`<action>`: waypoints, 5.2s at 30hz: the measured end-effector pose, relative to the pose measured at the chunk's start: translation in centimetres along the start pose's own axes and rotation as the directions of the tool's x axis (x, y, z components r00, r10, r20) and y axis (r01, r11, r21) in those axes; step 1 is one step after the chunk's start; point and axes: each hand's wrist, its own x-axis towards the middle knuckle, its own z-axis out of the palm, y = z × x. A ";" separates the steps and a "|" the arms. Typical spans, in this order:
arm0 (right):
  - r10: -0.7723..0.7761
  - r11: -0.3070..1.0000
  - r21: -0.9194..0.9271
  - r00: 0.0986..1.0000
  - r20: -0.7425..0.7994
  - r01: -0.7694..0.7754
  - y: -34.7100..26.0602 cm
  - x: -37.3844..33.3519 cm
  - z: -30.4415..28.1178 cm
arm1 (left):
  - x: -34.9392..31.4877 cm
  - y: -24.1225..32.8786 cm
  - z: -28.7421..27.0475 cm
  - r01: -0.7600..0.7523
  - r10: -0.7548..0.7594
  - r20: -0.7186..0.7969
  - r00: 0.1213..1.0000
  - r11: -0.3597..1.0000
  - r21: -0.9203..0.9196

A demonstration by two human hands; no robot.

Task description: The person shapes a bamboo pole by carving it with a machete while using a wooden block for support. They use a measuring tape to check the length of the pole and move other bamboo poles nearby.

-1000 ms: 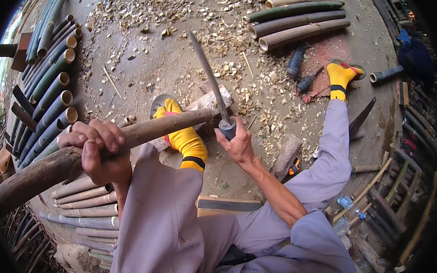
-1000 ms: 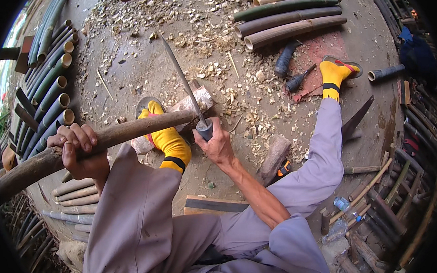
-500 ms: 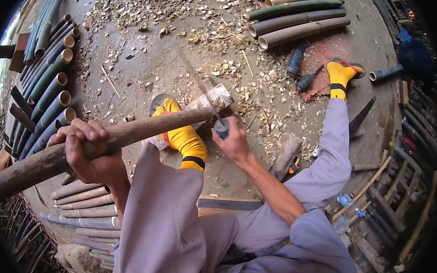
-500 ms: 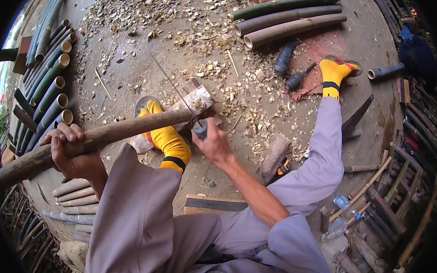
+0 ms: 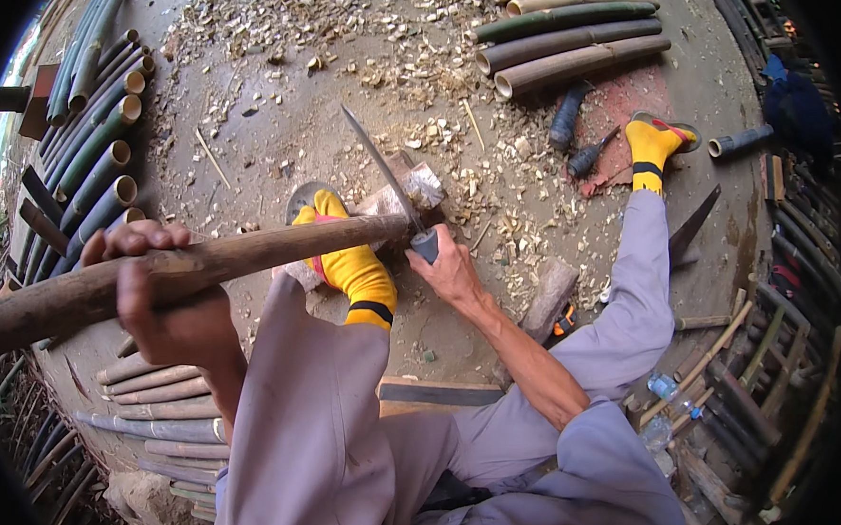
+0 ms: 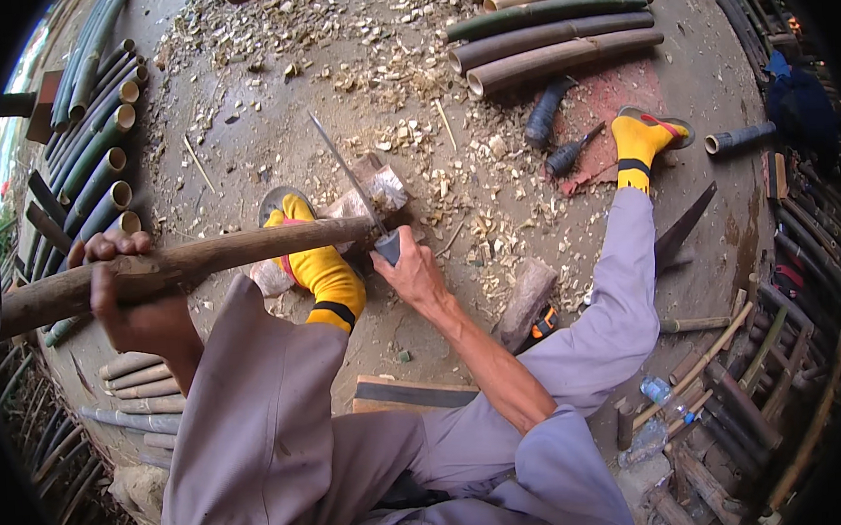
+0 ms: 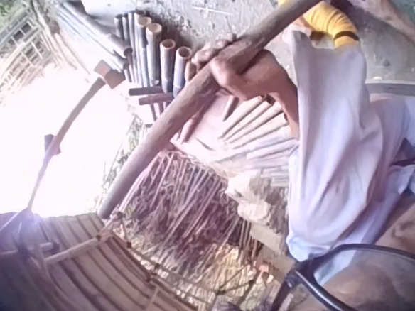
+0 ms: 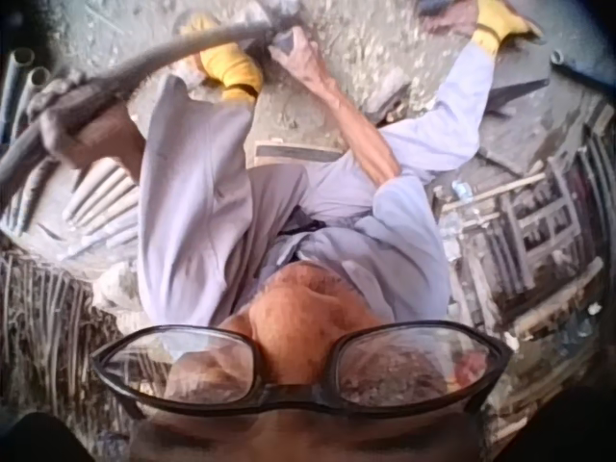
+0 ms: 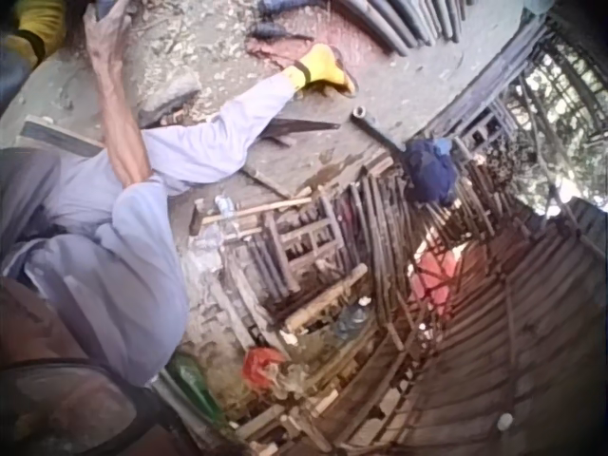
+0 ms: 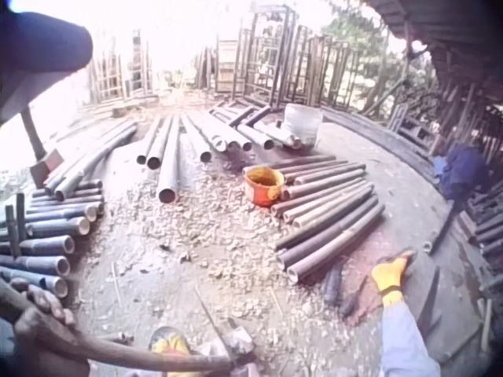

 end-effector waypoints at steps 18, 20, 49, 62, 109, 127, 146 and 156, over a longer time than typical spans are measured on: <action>-0.086 0.993 -0.089 0.994 -0.069 0.080 0.1 -0.2 0.8 | -0.1 -0.4 -1.9 -0.028 0.037 0.178 0.983 0.998 -0.051; -0.059 0.998 -0.042 0.997 -0.059 0.057 0.8 0.2 0.6 | -0.1 -0.2 -0.6 -0.003 -0.002 0.113 0.994 0.999 0.048; -0.133 0.979 0.121 0.965 -0.226 0.163 -3.1 -1.8 -0.4 | -0.5 0.9 -0.5 -0.051 0.052 -0.009 0.999 0.997 0.056; -0.123 0.992 0.015 0.977 -0.175 0.128 0.1 -0.3 0.5 | -0.3 0.6 -1.9 -0.071 0.107 0.280 0.954 0.988 -0.135; -0.106 0.973 0.186 0.983 -0.151 0.133 0.8 -3.7 -1.1 | 10.2 3.5 -1.3 0.185 -0.184 0.091 0.979 0.983 0.000; -0.391 0.894 0.077 0.852 -0.349 0.441 -4.7 -3.1 -2.0 | 0.0 -0.3 1.2 -0.004 0.053 0.399 0.915 0.992 -0.123; -0.241 0.967 -0.155 0.925 -0.294 0.202 2.5 -3.5 0.9 | 2.4 -5.4 -12.8 0.162 -0.175 -0.268 0.947 0.984 -0.071; -0.200 0.963 -0.229 0.947 -0.252 0.142 3.5 -4.2 -0.7 | -11.1 -12.1 -20.6 0.903 -0.901 0.080 0.426 0.419 -0.095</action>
